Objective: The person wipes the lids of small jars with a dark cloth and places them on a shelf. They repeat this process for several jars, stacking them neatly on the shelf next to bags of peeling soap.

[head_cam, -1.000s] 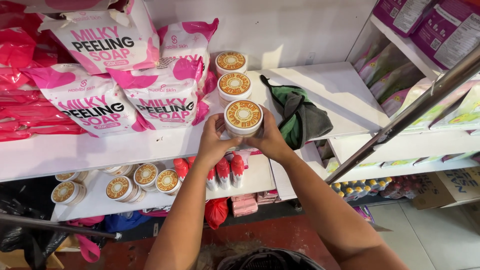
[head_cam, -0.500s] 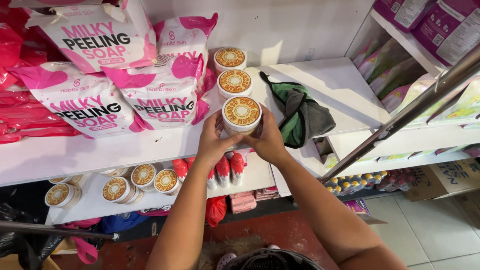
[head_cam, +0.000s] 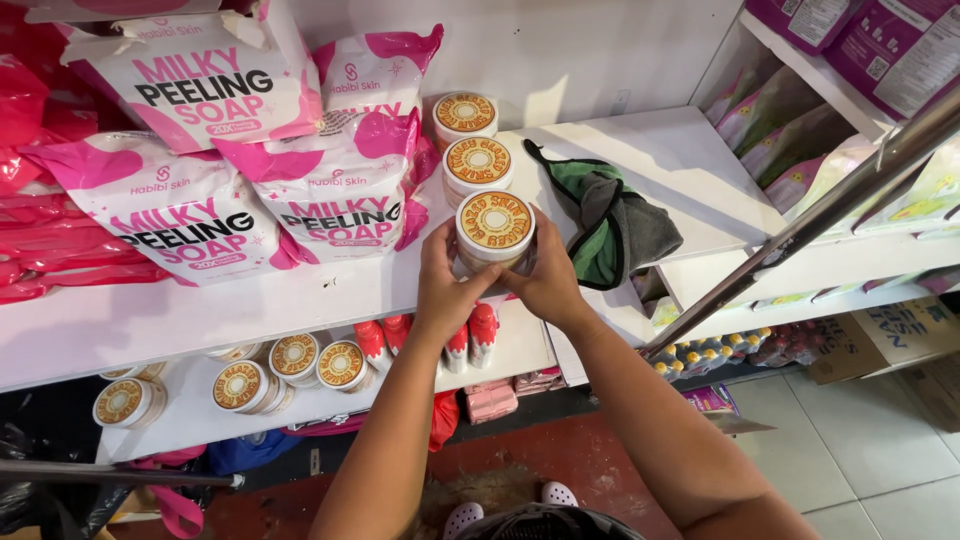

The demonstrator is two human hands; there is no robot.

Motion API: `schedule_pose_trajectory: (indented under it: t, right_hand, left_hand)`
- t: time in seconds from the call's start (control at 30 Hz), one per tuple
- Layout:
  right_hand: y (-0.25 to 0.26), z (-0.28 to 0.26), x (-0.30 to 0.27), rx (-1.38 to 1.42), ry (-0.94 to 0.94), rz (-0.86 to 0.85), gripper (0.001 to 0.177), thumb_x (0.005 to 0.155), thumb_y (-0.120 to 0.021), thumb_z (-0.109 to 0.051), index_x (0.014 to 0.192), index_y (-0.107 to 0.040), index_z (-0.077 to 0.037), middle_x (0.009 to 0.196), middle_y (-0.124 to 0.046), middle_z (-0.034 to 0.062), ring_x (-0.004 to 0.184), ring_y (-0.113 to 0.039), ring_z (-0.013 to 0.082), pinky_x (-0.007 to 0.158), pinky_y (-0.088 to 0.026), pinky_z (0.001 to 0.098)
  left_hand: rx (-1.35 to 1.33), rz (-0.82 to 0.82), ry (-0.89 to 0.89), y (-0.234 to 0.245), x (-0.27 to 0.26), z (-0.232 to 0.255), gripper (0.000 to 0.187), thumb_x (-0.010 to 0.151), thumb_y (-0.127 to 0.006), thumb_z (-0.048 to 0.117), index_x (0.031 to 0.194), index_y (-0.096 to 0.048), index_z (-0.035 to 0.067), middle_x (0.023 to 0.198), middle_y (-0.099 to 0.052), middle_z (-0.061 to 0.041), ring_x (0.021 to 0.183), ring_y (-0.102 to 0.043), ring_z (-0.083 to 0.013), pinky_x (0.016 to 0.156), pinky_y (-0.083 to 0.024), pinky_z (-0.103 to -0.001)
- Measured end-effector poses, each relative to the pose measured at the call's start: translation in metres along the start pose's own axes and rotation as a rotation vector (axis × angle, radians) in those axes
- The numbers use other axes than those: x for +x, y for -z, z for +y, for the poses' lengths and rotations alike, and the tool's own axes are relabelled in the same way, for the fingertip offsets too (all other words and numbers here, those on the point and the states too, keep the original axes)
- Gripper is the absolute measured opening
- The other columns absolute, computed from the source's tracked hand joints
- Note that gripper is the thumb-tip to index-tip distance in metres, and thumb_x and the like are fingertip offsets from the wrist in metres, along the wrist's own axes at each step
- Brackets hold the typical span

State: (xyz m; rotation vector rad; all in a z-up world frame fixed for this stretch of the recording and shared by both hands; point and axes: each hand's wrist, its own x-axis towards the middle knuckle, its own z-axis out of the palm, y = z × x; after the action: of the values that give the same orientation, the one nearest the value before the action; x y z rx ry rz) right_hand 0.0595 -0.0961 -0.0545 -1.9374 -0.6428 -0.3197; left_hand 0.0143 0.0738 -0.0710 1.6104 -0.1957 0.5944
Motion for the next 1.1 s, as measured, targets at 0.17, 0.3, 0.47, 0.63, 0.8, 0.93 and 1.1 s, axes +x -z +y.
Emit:
schedule_pose_trajectory:
  t: [0.17,0.3,0.47,0.63,0.8,0.93,1.1]
  right_hand:
    - [0.0,-0.003,-0.004,-0.022,-0.048,0.006,0.106,0.071,-0.092,-0.018,0.155,-0.031,0.0,0.146,-0.053,0.0209,0.136,-0.055,0.033,0.114,-0.043,0.0394]
    - [-0.007,-0.003,-0.014,-0.135,-0.001,0.07,0.116,0.068,-0.095,-0.022,0.156,-0.024,0.004,0.151,-0.045,0.0265,0.139,-0.049,0.0374,0.115,-0.04,0.0415]
    - [-0.016,-0.005,-0.04,-0.2,-0.004,0.127,0.12,0.07,-0.094,-0.021,0.16,-0.018,0.004,0.159,-0.034,0.0275,0.148,-0.038,0.04,0.121,-0.033,0.0448]
    - [-0.022,-0.05,-0.061,-0.228,0.001,0.193,0.12,0.072,-0.093,-0.021,0.161,-0.016,0.001,0.165,-0.024,0.0277,0.154,-0.027,0.0426,0.123,-0.03,0.0458]
    - [-0.033,-0.097,-0.08,-0.31,0.112,0.253,0.109,0.079,-0.091,-0.021,0.161,-0.021,-0.002,0.167,-0.025,0.0255,0.154,-0.029,0.0428,0.124,-0.03,0.047]
    - [-0.037,-0.13,-0.081,-0.234,0.136,0.184,0.104,0.081,-0.087,-0.017,0.162,-0.023,-0.003,0.167,-0.028,0.023,0.153,-0.033,0.0409,0.124,-0.031,0.0466]
    - [-0.041,-0.143,-0.08,-0.203,0.233,0.095,0.097,0.084,-0.082,-0.013,0.162,-0.026,-0.003,0.166,-0.03,0.0219,0.154,-0.033,0.0408,0.124,-0.033,0.0462]
  left_hand:
    - [0.123,0.009,-0.043,0.001,-0.002,0.011,0.08,0.081,-0.084,0.01,0.147,-0.041,-0.001,0.145,-0.047,-0.019,0.136,-0.051,-0.031,0.118,-0.041,-0.043]
    - [0.297,0.074,-0.172,-0.001,-0.009,0.012,0.077,0.081,-0.08,0.007,0.146,-0.041,-0.002,0.144,-0.048,-0.023,0.136,-0.051,-0.0387,0.116,-0.041,-0.047]
    - [0.376,0.092,-0.232,0.003,-0.021,0.009,0.082,0.079,-0.078,0.005,0.147,-0.033,-0.006,0.145,-0.042,-0.03,0.137,-0.044,-0.0466,0.116,-0.037,-0.05]
    - [0.469,0.017,-0.231,0.035,-0.027,0.03,0.08,0.08,-0.076,0.006,0.148,-0.034,-0.006,0.147,-0.043,-0.031,0.138,-0.044,-0.0475,0.116,-0.038,-0.051]
    - [0.595,0.097,-0.34,0.074,-0.034,0.064,0.061,0.083,-0.074,0.007,0.14,-0.052,0.0,0.141,-0.053,-0.026,0.132,-0.053,-0.0431,0.112,-0.044,-0.049]
    - [0.668,0.089,-0.34,0.101,-0.038,0.083,0.047,0.085,-0.074,0.009,0.129,-0.061,0.003,0.127,-0.065,-0.017,0.119,-0.062,-0.0364,0.104,-0.048,-0.047]
    - [0.757,0.095,-0.325,0.11,-0.05,0.116,0.038,0.086,-0.074,0.012,0.122,-0.067,0.002,0.12,-0.069,-0.014,0.112,-0.064,-0.0344,0.097,-0.049,-0.047]
